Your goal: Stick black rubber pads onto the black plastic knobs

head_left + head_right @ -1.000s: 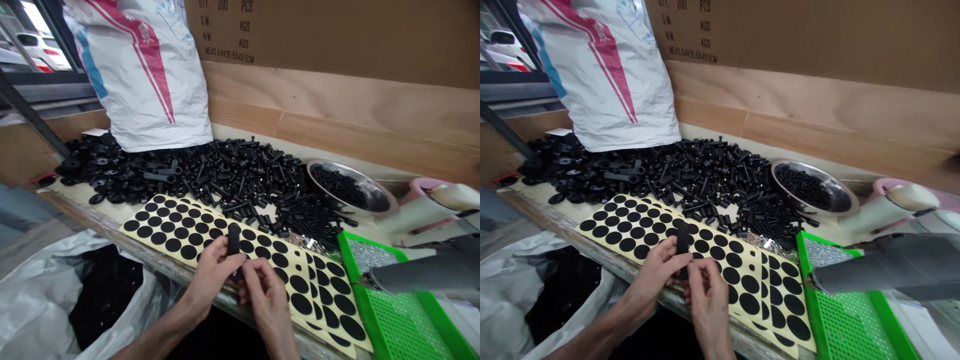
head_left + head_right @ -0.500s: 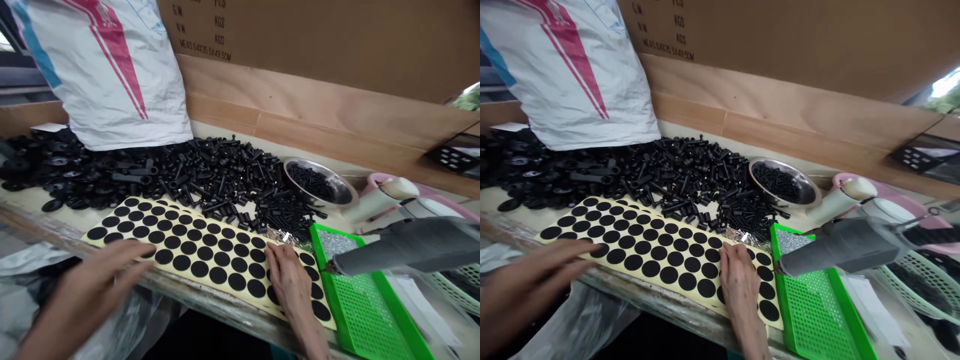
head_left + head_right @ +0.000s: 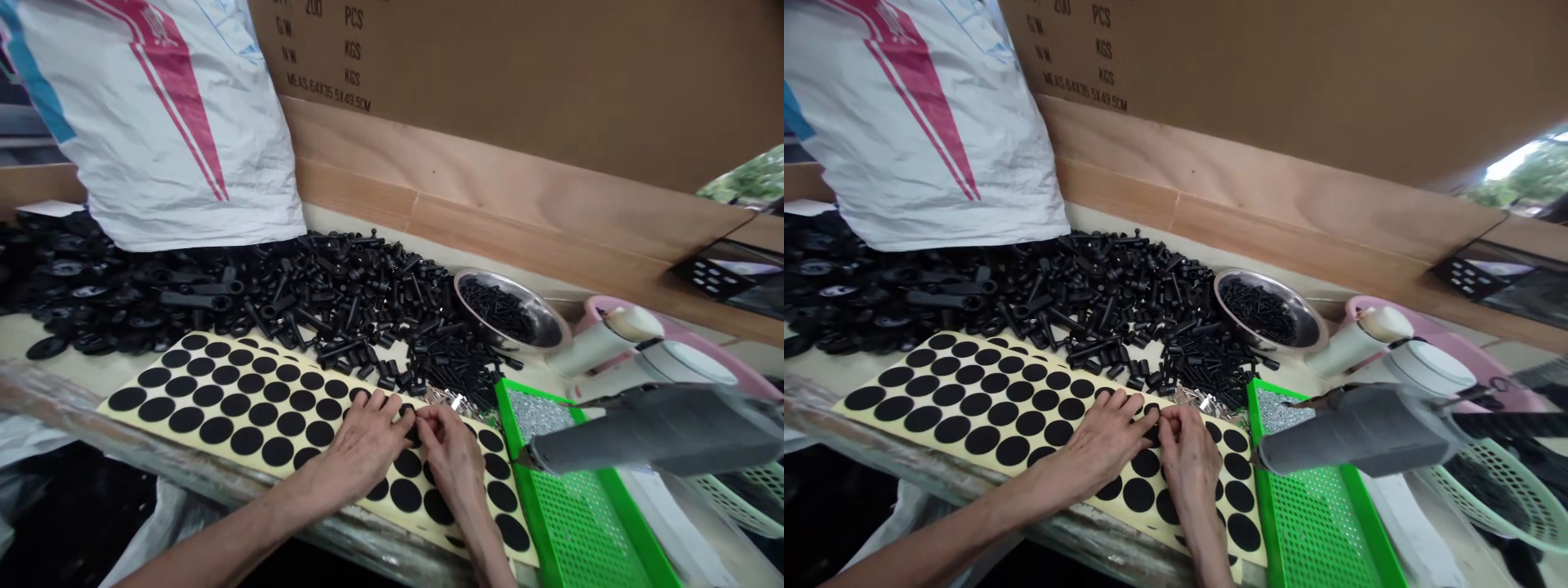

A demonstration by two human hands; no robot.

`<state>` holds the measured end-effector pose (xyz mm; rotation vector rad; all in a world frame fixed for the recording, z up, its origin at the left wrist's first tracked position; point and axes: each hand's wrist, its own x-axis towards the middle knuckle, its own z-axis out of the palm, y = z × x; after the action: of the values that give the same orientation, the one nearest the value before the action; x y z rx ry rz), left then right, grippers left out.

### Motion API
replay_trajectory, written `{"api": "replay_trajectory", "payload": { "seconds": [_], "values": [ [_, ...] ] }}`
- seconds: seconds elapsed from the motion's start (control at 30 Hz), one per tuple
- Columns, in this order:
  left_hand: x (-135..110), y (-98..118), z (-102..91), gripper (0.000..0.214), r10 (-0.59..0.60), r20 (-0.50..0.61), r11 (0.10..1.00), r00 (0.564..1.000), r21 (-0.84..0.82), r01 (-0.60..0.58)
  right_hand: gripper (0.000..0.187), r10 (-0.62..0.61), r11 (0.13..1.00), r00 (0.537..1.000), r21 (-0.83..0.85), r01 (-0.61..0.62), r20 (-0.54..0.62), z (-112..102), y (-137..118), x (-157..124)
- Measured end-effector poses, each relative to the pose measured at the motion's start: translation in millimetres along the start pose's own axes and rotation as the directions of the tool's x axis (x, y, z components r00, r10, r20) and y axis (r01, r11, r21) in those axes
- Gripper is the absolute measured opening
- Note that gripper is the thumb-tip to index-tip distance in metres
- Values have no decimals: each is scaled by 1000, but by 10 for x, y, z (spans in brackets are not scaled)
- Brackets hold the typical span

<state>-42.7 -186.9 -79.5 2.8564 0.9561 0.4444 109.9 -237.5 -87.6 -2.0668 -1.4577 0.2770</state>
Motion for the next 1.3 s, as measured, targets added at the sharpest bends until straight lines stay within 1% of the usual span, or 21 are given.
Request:
{"api": "replay_trajectory", "payload": {
  "seconds": [0.1,0.17,0.3,0.43,0.47,0.53,0.6,0.63,0.67,0.73,0.8,0.9,0.97,1.0,1.07,1.1,1.13,1.2,1.23,1.3],
  "values": [
    [27,3,1,28,-1,-1,1000,1000,3,1,23,6,996,999,91,-10,49,-30,33,9],
    [39,-3,5,28,14,3,1000,1000,2,-14,24,-17,987,997,158,4,81,-53,54,5],
    [-4,-44,1,22,35,-13,999,999,-29,-36,18,-81,960,986,278,37,149,-94,84,-6],
    [-71,-112,-62,18,35,4,988,999,-149,-34,17,-110,915,974,403,21,198,-161,71,-6],
    [-76,-128,-90,17,21,15,981,1000,-194,-18,17,-112,898,972,440,9,207,-188,59,-6],
    [-62,-153,-153,18,-55,26,956,998,-286,60,21,-104,862,970,506,-21,219,-250,24,-11],
    [-21,-163,-215,18,-163,40,897,986,-410,165,24,-83,831,971,553,-56,224,-313,-18,-29],
    [4,-161,-242,15,-213,50,845,976,-492,210,25,-68,821,972,567,-73,225,-338,-39,-43],
    [29,-157,-265,12,-253,59,782,966,-575,240,26,-51,813,973,576,-89,224,-357,-59,-60],
    [70,-139,-298,12,-300,68,671,951,-694,261,27,-14,802,978,586,-113,209,-366,-92,-97],
    [94,-116,-320,14,-340,47,621,939,-738,262,29,11,795,986,596,-111,168,-333,-117,-134],
    [101,-84,-353,15,-384,-8,590,923,-771,239,33,-2,809,999,588,-28,51,-226,-140,-172],
    [96,-71,-382,16,-408,-30,550,913,-806,219,40,4,815,1000,579,0,-6,-152,-143,-179],
    [92,-69,-399,16,-419,-27,526,908,-822,218,47,29,810,999,586,-10,-23,-126,-142,-174],
    [82,-71,-431,15,-439,1,470,898,-852,231,63,107,782,994,620,-68,-26,-103,-138,-152],
    [77,-75,-444,15,-448,24,437,894,-866,242,65,141,767,990,633,-103,-9,-106,-139,-137],
    [74,-80,-455,14,-455,48,403,889,-879,254,62,164,755,986,641,-136,16,-117,-142,-122],
    [73,-88,-468,15,-461,93,343,882,-898,274,45,176,738,981,649,-185,79,-149,-158,-98],
    [77,-92,-470,15,-462,111,323,880,-903,283,40,176,729,979,655,-197,99,-164,-169,-89],
    [96,-96,-466,15,-465,129,314,876,-901,299,36,177,706,979,681,-196,99,-178,-189,-76]
  ]
}}
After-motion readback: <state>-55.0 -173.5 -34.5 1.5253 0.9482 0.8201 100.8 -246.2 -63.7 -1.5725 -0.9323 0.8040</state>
